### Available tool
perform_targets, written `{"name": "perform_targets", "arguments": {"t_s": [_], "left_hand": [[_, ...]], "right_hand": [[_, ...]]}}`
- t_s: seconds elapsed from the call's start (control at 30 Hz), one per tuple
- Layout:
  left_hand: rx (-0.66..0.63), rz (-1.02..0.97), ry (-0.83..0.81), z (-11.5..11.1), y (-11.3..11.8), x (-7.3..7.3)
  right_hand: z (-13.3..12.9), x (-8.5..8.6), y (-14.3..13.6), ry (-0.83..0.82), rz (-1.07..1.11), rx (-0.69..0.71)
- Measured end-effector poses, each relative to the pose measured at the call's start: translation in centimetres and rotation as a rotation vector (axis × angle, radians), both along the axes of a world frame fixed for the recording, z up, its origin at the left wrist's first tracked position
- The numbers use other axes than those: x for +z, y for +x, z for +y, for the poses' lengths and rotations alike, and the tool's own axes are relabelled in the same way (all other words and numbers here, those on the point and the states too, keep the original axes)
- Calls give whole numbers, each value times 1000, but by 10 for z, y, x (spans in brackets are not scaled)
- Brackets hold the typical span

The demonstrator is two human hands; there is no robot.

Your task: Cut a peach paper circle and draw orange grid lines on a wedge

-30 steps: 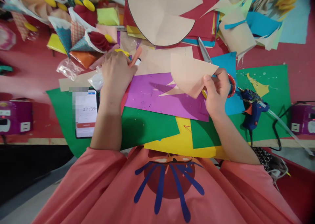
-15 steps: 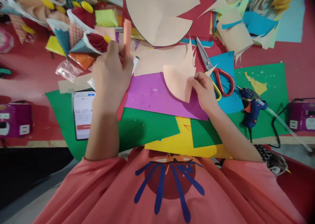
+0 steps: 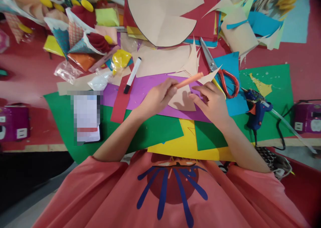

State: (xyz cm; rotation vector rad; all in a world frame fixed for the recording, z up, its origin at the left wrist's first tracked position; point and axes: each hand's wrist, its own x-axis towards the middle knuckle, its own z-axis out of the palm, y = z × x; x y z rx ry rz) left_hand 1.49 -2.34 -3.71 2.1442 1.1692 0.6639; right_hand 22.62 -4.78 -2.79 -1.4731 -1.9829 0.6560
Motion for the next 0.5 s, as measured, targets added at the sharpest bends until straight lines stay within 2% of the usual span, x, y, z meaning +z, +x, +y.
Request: {"name": "perform_targets", "arguments": {"t_s": [0.1, 0.17, 0.23, 0.37, 0.5], "left_hand": [[-182, 60, 243, -6, 7, -4], [-206, 138, 429, -10, 12, -7], [-178, 184, 532, -12, 15, -9], [-194, 180, 550, -11, 16, -11], [-215, 215, 489, -9, 11, -11]], "right_hand": [[4, 1, -3, -180, 285, 156], [7, -2, -7, -288, 447, 199], [9, -6, -9, -358, 533, 198], [9, -11, -8, -395, 557, 217], [7, -12, -5, -365, 562, 243]]}}
